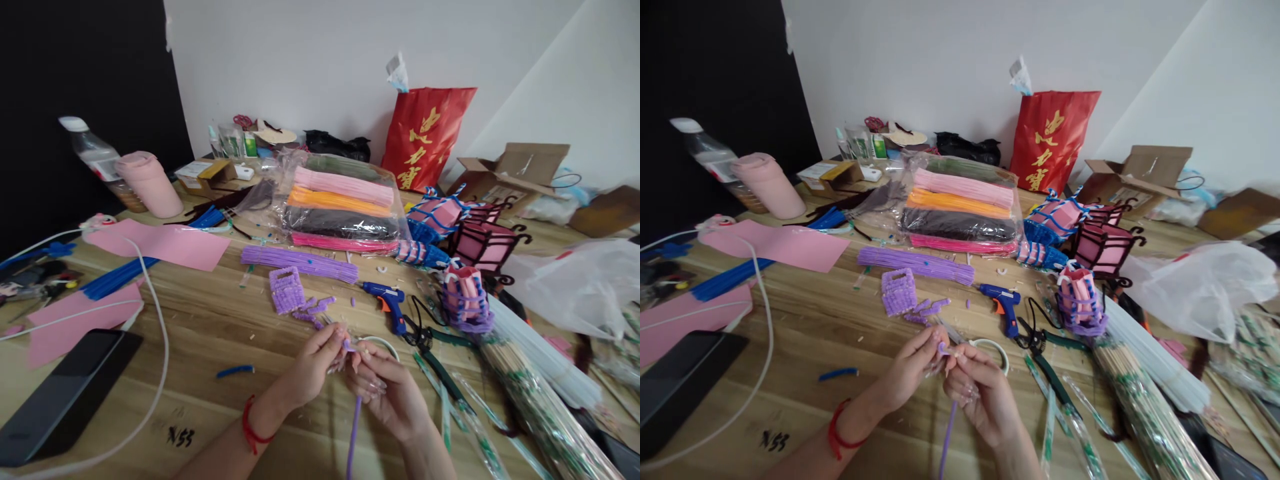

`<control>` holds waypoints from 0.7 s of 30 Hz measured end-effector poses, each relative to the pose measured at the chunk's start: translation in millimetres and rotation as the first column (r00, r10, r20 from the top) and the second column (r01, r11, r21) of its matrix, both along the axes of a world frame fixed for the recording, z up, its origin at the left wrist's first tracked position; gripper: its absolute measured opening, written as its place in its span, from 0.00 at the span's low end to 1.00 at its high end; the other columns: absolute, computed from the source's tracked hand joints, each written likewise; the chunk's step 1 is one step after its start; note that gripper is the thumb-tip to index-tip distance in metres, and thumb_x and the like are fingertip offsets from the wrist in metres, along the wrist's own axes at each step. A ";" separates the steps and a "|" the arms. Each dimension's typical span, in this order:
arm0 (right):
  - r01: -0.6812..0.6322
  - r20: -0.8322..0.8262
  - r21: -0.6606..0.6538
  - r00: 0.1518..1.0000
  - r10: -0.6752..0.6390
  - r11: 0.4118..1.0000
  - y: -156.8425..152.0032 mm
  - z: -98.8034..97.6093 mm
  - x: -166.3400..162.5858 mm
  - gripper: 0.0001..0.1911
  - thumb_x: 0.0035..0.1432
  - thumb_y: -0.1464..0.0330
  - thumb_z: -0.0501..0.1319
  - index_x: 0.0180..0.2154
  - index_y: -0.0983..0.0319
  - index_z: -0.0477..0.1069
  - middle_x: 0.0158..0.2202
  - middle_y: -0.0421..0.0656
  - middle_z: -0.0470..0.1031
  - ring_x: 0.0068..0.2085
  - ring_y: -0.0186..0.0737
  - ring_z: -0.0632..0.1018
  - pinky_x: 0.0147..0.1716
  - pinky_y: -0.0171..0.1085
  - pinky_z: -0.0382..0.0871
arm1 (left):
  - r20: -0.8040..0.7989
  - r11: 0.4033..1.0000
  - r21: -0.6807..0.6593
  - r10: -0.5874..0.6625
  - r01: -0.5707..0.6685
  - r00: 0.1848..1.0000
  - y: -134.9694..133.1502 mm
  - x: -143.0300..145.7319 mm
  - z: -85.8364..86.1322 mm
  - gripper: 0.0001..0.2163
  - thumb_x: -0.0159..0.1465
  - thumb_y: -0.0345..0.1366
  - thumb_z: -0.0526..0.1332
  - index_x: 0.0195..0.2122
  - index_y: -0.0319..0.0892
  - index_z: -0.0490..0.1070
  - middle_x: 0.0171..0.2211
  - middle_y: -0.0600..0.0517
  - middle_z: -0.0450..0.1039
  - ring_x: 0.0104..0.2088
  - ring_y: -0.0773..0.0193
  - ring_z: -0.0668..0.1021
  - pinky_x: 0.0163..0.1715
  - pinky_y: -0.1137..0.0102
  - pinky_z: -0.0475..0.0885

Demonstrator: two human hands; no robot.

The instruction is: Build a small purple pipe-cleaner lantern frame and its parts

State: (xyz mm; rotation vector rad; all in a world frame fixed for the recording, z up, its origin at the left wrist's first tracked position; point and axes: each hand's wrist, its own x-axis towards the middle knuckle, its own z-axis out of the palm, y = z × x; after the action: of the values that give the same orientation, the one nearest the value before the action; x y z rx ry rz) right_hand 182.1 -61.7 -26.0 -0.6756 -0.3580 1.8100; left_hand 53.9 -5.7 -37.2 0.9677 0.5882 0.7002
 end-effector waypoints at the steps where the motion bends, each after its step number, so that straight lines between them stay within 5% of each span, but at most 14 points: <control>1: 0.019 0.012 -0.009 1.000 -0.019 1.000 -0.4 0.1 0.7 0.05 0.53 0.72 0.63 0.28 0.69 0.73 0.16 0.31 0.52 0.17 0.23 0.49 0.18 0.27 0.46 | 0.009 1.000 0.013 -0.020 0.020 1.000 0.1 -0.5 -0.4 0.20 0.59 0.55 0.54 0.27 0.41 0.60 0.22 0.58 0.55 0.22 0.71 0.58 0.23 0.74 0.54; 6: 0.094 0.202 -0.025 0.976 -0.087 0.995 -1.6 0.4 3.9 0.07 0.52 0.68 0.65 0.27 0.67 0.72 0.17 0.32 0.55 0.18 0.23 0.49 0.18 0.28 0.43 | 0.002 0.986 0.122 -0.117 0.115 0.993 1.4 -4.1 1.8 0.18 0.64 0.50 0.49 0.26 0.40 0.61 0.22 0.57 0.56 0.23 0.70 0.59 0.25 0.72 0.55; 12: 0.101 0.606 0.037 0.788 -0.103 0.994 2.2 1.4 9.4 0.15 0.52 0.58 0.64 0.26 0.65 0.69 0.17 0.34 0.59 0.19 0.27 0.53 0.19 0.31 0.42 | -0.099 0.979 0.173 -0.092 0.108 0.991 2.4 -3.1 -0.9 0.18 0.65 0.50 0.47 0.29 0.41 0.61 0.24 0.57 0.57 0.25 0.69 0.61 0.29 0.71 0.58; 17: 0.058 0.722 0.064 0.686 -0.087 0.996 4.1 4.2 8.4 0.18 0.51 0.55 0.63 0.25 0.64 0.67 0.18 0.34 0.60 0.20 0.28 0.54 0.20 0.31 0.44 | -0.156 0.970 0.214 -0.086 0.118 0.984 3.4 -2.8 -0.2 0.17 0.65 0.49 0.47 0.28 0.42 0.59 0.23 0.58 0.56 0.25 0.69 0.60 0.28 0.72 0.58; 21: 0.003 0.728 0.003 0.685 -0.004 1.000 6.1 6.7 14.9 0.18 0.52 0.55 0.61 0.24 0.63 0.65 0.17 0.32 0.54 0.19 0.27 0.52 0.19 0.31 0.42 | -0.277 0.925 0.351 -0.048 0.147 0.960 4.6 -4.9 6.9 0.13 0.66 0.43 0.48 0.26 0.42 0.58 0.23 0.58 0.54 0.25 0.69 0.60 0.27 0.73 0.58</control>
State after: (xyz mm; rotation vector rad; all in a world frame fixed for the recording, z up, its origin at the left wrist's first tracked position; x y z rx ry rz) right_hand 196.9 -55.6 -19.3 -1.4003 -0.8880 1.4550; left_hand 48.9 -1.1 -30.3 1.4490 0.6473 0.6059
